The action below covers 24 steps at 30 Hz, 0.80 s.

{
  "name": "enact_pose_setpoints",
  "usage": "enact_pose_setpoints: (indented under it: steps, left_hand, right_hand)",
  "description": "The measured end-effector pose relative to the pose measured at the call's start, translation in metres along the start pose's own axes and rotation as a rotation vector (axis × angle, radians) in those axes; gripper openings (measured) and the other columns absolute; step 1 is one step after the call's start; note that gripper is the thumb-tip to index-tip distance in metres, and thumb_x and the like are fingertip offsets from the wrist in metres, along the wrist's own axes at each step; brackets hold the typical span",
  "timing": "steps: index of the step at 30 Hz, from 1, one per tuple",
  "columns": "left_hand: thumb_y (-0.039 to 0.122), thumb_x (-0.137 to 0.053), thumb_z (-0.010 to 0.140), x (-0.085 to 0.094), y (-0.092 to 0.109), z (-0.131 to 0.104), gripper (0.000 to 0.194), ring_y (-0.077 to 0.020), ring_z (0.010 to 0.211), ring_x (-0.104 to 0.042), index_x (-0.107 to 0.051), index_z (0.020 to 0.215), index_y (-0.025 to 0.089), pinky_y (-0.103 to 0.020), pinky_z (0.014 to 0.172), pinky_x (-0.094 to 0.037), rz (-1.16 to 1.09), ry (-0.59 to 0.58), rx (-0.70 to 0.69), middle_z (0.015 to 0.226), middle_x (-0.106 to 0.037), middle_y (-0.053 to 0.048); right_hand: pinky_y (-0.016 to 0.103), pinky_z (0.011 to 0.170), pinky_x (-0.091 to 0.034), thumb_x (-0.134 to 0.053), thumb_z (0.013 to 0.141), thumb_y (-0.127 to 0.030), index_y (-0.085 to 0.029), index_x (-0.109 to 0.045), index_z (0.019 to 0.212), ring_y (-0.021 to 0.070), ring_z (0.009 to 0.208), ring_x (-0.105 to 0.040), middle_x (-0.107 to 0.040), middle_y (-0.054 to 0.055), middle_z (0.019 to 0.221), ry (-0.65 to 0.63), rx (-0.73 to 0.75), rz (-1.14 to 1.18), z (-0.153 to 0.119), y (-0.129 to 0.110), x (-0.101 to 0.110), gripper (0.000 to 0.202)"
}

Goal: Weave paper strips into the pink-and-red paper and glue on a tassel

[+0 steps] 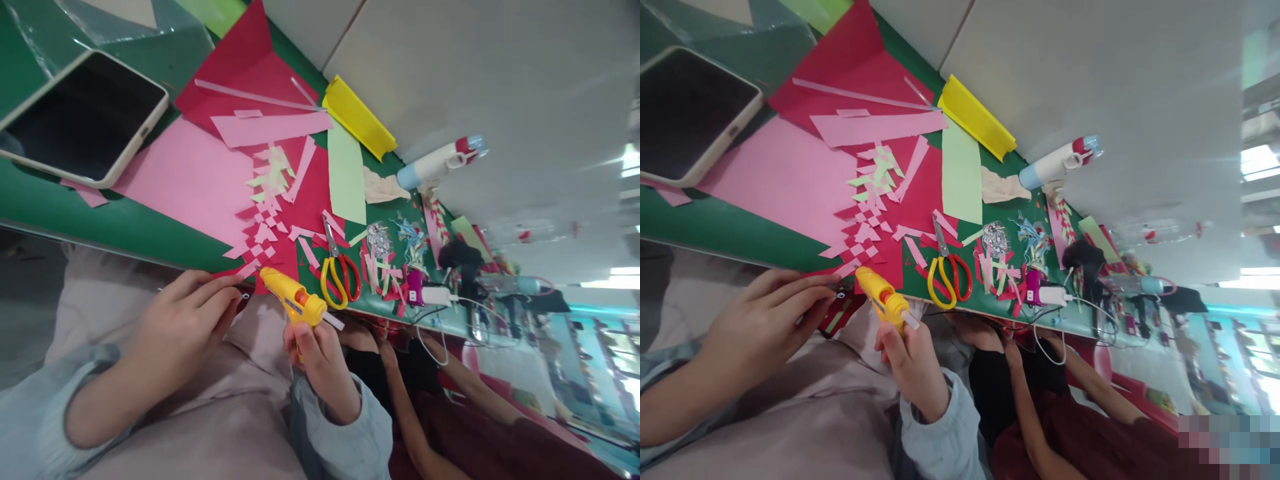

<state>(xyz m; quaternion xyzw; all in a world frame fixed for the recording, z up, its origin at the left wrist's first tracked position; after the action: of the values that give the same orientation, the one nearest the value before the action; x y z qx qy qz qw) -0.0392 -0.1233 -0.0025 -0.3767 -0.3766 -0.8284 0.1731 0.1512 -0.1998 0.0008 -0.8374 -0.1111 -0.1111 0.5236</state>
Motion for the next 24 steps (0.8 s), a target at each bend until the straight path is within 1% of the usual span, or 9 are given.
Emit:
enact_pose_setpoints:
  steps: [3,7,10,14,18,24]
  left_hand:
    - [0.025,-0.059,0.091,0.0008,0.0008,0.0007,0.011,-0.0252,0.088,-0.063,-0.067,0.095,0.019,-0.042,0.079,-0.054,0.019,0.009,-0.015,0.106,-0.077,-0.007]
    - [0.023,-0.061,0.090,0.0001,0.0018,0.0008,0.010,-0.0260,0.090,-0.063,-0.067,0.095,0.017,-0.042,0.081,-0.054,0.036,-0.007,-0.046,0.107,-0.077,-0.009]
    - [0.023,-0.061,0.090,0.0005,0.0020,0.0009,0.010,-0.0261,0.090,-0.063,-0.067,0.095,0.017,-0.043,0.081,-0.054,0.033,-0.013,-0.037,0.107,-0.077,-0.009]
    - [0.024,-0.059,0.091,0.0024,0.0034,0.0016,0.010,-0.0257,0.085,-0.061,-0.066,0.093,0.017,-0.042,0.077,-0.055,0.044,0.000,-0.043,0.106,-0.077,-0.009]
    - [0.024,-0.060,0.090,0.0019,0.0029,0.0015,0.010,-0.0263,0.086,-0.060,-0.065,0.094,0.016,-0.042,0.077,-0.055,0.065,-0.007,-0.050,0.106,-0.077,-0.009]
    - [0.023,-0.059,0.091,0.0023,0.0051,0.0030,0.009,-0.0259,0.085,-0.062,-0.065,0.093,0.016,-0.043,0.078,-0.056,0.082,-0.004,-0.064,0.104,-0.077,-0.010]
  right_hand:
    - [0.020,0.047,-0.031,-0.041,0.099,-0.059,-0.016,-0.058,0.069,0.0072,0.047,-0.042,-0.049,-0.002,0.054,-0.007,0.006,-0.016,0.0001,0.0003,0.0006,0.054]
    - [0.020,0.047,-0.032,-0.042,0.099,-0.056,-0.017,-0.058,0.070,0.0070,0.047,-0.042,-0.049,-0.002,0.055,-0.007,0.014,-0.008,0.0001,0.0019,0.0005,0.052]
    - [0.020,0.048,-0.033,-0.041,0.100,-0.056,-0.017,-0.057,0.069,0.0076,0.048,-0.044,-0.050,-0.002,0.056,-0.018,0.038,-0.022,0.0017,-0.0002,-0.0002,0.052]
    - [0.021,0.050,-0.035,-0.039,0.101,-0.055,-0.017,-0.057,0.068,0.0084,0.049,-0.046,-0.050,-0.002,0.054,-0.001,0.070,-0.060,0.0046,-0.0053,0.0016,0.053]
    - [0.021,0.050,-0.035,-0.040,0.100,-0.055,-0.017,-0.056,0.068,0.0084,0.049,-0.046,-0.050,-0.002,0.055,-0.018,0.053,-0.057,0.0041,-0.0053,0.0015,0.052]
    - [0.022,0.053,-0.037,-0.041,0.101,-0.054,-0.018,-0.056,0.069,0.0085,0.050,-0.047,-0.049,-0.003,0.055,-0.019,0.067,-0.034,0.0038,-0.0040,0.0010,0.051]
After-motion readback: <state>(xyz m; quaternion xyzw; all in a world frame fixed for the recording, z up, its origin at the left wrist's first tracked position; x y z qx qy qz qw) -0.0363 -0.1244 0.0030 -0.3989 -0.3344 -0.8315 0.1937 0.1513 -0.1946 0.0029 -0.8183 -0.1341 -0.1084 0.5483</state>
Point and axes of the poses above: each hand's wrist, its own z-axis towards the middle knuckle, its own x-axis out of the back of the hand, y = z × x, the point moved 5 cm from there along z, towards the middle knuckle
